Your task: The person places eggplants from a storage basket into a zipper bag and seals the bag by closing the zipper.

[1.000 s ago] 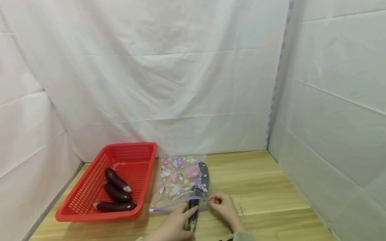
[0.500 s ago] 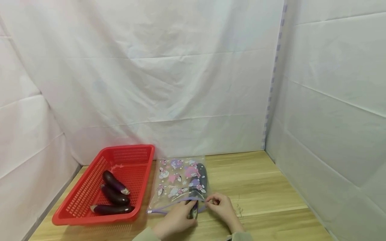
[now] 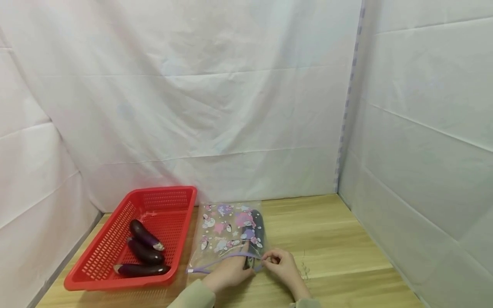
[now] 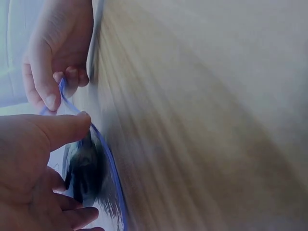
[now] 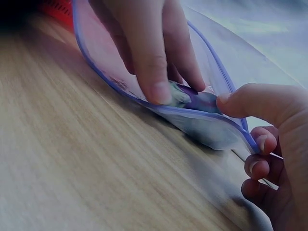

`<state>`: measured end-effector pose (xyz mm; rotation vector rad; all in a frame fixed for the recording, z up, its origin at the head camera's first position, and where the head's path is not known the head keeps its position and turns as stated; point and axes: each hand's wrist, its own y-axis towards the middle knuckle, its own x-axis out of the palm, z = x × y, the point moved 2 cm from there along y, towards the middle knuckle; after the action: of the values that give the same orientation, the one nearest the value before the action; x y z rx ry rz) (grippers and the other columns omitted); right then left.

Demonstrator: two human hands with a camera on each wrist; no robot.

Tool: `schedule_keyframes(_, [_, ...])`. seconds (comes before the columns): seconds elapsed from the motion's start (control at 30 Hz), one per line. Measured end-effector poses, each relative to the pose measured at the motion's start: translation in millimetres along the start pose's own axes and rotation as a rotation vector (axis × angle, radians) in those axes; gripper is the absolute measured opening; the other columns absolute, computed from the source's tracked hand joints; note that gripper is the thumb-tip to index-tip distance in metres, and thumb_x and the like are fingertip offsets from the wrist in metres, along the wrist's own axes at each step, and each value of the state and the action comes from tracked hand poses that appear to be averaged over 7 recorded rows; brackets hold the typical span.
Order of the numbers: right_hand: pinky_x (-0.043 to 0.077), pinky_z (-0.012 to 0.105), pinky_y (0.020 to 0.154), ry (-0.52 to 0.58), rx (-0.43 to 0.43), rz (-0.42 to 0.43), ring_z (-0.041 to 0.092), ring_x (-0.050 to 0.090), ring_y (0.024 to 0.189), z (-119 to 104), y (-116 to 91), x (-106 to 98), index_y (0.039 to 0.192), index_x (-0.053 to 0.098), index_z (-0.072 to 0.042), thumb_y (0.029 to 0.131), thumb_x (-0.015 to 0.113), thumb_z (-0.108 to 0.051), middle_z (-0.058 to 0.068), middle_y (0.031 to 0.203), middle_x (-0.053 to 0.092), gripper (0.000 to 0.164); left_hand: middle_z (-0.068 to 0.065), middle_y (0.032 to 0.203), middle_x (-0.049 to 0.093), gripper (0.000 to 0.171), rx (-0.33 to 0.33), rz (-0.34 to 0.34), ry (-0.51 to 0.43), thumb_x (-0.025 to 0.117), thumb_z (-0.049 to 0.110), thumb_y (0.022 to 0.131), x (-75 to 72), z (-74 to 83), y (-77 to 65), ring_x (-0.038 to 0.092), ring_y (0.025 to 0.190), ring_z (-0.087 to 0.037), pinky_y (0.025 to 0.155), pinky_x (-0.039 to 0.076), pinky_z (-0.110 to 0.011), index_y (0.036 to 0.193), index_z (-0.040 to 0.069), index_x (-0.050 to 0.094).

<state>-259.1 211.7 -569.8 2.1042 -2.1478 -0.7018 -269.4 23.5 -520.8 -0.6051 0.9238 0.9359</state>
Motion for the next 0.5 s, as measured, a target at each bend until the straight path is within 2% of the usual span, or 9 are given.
schedule_keyframes(0.17, [0.037, 0.021, 0.051, -0.006, 0.018, 0.013, 0.002, 0.040, 0.056, 2, -3, 0, 0.081, 0.072, -0.011, 0.076, 0.078, -0.001, -0.005, 0.060, 0.044, 0.013, -0.019, 0.128, 0.060, 0.084, -0.063, -0.025, -0.014, 0.068, 0.036, 0.087, -1.2, 3.5, 5.5, 0.063, 0.085, -0.028, 0.073, 0.051, -0.047, 0.153, 0.007, 0.025])
schedule_keyframes(0.23, [0.037, 0.020, 0.052, -0.006, 0.036, 0.023, 0.002, 0.041, 0.056, 3, -3, 0, 0.081, 0.072, -0.013, 0.076, 0.078, -0.002, -0.007, 0.060, 0.044, 0.014, -0.021, 0.131, 0.057, 0.083, -0.080, -0.029, -0.030, 0.068, 0.035, 0.088, -1.2, 4.0, 7.4, 0.063, 0.087, -0.030, 0.074, 0.051, -0.049, 0.153, 0.007, 0.025])
schedule_keyframes(0.37, [0.036, 0.020, 0.051, -0.004, 0.048, 0.050, 0.003, 0.041, 0.056, 1, -2, -1, 0.081, 0.072, -0.014, 0.075, 0.079, -0.003, -0.007, 0.060, 0.044, 0.014, -0.026, 0.142, 0.044, 0.083, -0.087, -0.021, -0.062, 0.067, 0.035, 0.088, -1.7, 4.3, 11.9, 0.057, 0.111, -0.039, 0.090, 0.045, -0.056, 0.152, 0.004, 0.024])
schedule_keyframes(0.5, [0.036, 0.020, 0.051, -0.009, 0.065, 0.060, 0.003, 0.041, 0.055, 0, 1, 0, 0.080, 0.072, -0.013, 0.074, 0.079, -0.001, -0.007, 0.060, 0.044, 0.015, -0.028, 0.145, 0.039, 0.083, -0.068, 0.003, -0.069, 0.068, 0.033, 0.087, -2.1, 3.7, 16.2, 0.047, 0.125, -0.042, 0.099, 0.038, -0.056, 0.150, 0.001, 0.026])
